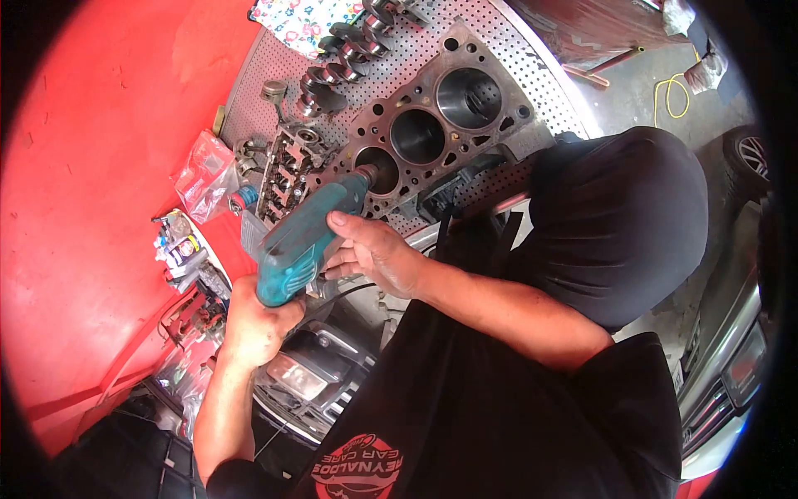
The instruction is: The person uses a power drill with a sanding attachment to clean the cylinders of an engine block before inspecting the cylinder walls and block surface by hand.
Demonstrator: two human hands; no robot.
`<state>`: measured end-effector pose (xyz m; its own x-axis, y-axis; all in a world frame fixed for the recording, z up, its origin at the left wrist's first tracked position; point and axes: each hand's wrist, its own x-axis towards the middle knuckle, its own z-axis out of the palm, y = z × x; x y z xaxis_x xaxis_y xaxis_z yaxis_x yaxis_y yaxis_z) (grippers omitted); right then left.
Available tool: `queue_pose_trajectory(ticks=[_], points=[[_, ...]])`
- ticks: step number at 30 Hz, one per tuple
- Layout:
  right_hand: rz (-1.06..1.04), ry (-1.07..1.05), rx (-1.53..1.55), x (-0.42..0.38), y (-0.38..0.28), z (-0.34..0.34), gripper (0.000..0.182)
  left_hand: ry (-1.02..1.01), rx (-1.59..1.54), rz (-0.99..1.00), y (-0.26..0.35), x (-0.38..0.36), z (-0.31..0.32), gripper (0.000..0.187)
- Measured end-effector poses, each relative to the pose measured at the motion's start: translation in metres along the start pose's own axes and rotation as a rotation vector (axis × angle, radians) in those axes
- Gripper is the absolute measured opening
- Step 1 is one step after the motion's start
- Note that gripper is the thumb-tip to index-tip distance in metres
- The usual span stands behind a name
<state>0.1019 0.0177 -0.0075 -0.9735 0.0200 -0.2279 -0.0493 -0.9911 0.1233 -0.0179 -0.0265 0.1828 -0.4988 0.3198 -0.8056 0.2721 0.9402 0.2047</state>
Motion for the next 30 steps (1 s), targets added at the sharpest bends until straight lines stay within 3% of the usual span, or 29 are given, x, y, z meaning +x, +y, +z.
queue_pose_trajectory(ticks=[3, 6, 10, 13, 19, 30], points=[[0.014, -0.048, -0.05, -0.003, 0.002, 0.007, 0.073, 0.019, -0.084, -0.022, 0.012, -0.015, -0.001, 0.013], [0.042, -0.116, -0.075, -0.01, -0.003, 0.018, 0.055, 0.057, -0.089, 0.028, 0.017, -0.029, -0.004, 0.017], [0.041, -0.123, -0.054, -0.006, -0.002, 0.013, 0.057, 0.066, -0.017, 0.0, 0.017, -0.026, -0.003, 0.019], [0.016, -0.031, -0.042, -0.003, 0.002, 0.006, 0.072, 0.027, -0.021, -0.004, 0.01, -0.015, 0.0, 0.019], [0.033, 0.071, 0.003, 0.002, 0.003, -0.001, 0.078, 0.008, -0.022, 0.008, -0.003, 0.01, 0.011, 0.013], [-0.028, 0.274, 0.025, 0.001, -0.007, 0.004, 0.082, -0.025, -0.139, 0.004, -0.002, 0.064, 0.036, 0.024]])
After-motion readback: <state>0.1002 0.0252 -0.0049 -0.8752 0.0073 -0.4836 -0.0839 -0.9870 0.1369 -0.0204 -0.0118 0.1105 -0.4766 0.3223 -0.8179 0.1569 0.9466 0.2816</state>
